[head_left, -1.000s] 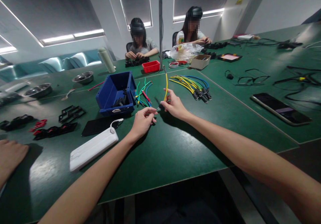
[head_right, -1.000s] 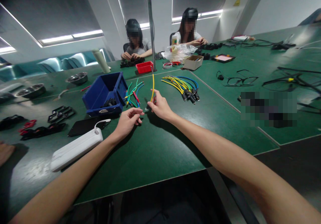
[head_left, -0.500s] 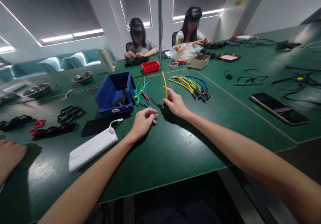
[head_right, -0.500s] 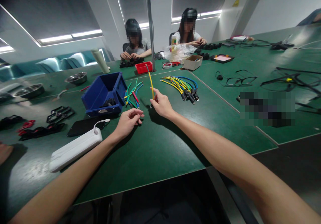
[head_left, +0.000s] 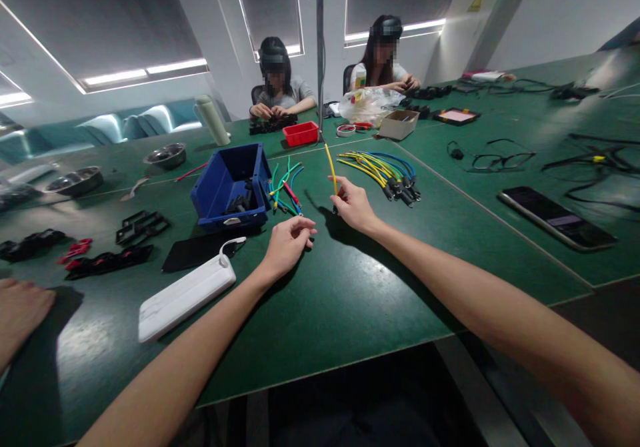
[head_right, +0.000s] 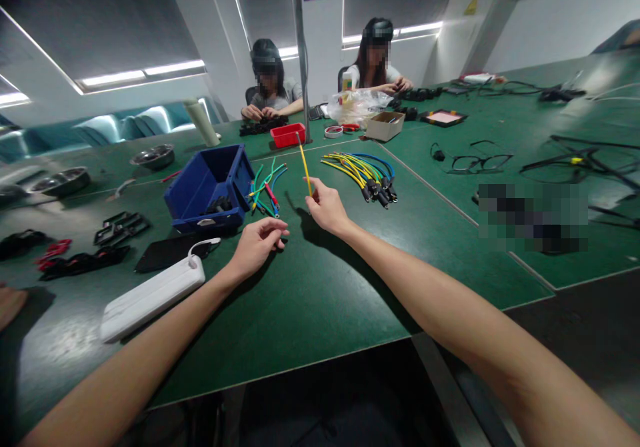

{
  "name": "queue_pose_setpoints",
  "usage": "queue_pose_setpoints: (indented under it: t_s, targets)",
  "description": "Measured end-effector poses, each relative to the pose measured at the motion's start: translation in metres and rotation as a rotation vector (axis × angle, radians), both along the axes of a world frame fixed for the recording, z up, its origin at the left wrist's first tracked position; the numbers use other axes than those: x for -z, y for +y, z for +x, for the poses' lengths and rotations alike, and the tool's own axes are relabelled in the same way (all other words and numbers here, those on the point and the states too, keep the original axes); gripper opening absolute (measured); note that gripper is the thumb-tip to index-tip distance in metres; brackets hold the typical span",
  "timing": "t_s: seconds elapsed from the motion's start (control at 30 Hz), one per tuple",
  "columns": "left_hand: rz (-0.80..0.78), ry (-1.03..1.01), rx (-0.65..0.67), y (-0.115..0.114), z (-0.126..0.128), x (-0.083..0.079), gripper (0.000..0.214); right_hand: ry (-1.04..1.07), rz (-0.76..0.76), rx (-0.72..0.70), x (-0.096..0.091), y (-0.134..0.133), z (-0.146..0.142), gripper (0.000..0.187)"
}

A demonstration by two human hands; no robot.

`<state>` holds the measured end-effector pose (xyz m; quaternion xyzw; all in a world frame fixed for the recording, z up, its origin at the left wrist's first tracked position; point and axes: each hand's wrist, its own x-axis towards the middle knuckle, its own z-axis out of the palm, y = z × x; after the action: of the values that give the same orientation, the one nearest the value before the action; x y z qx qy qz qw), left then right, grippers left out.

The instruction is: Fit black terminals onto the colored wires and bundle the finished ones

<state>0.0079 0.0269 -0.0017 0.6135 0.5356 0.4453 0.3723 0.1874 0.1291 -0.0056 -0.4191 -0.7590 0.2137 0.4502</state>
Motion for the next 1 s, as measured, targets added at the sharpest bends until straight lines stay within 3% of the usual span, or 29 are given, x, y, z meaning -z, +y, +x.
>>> queue_pose_setpoints:
  t_s: [0.23, 0.6, 1.0]
  targets:
    - [-0.005, -0.001, -0.007, 0.0, 0.001, -0.002, 0.019, -0.071, 0.026, 0.113, 0.001, 0.004, 0.003, 0.048]
    - [0.0, -0.003, 0.002, 0.0, 0.0, -0.001, 0.019, -0.23, -0.052, 0.282, -0.012, -0.001, 0.008, 0.051]
    - [0.002, 0.007, 0.003, 0.001, 0.001, 0.002, 0.019, -0.488, 0.024, 0.376, -0.023, -0.004, 0.012, 0.051]
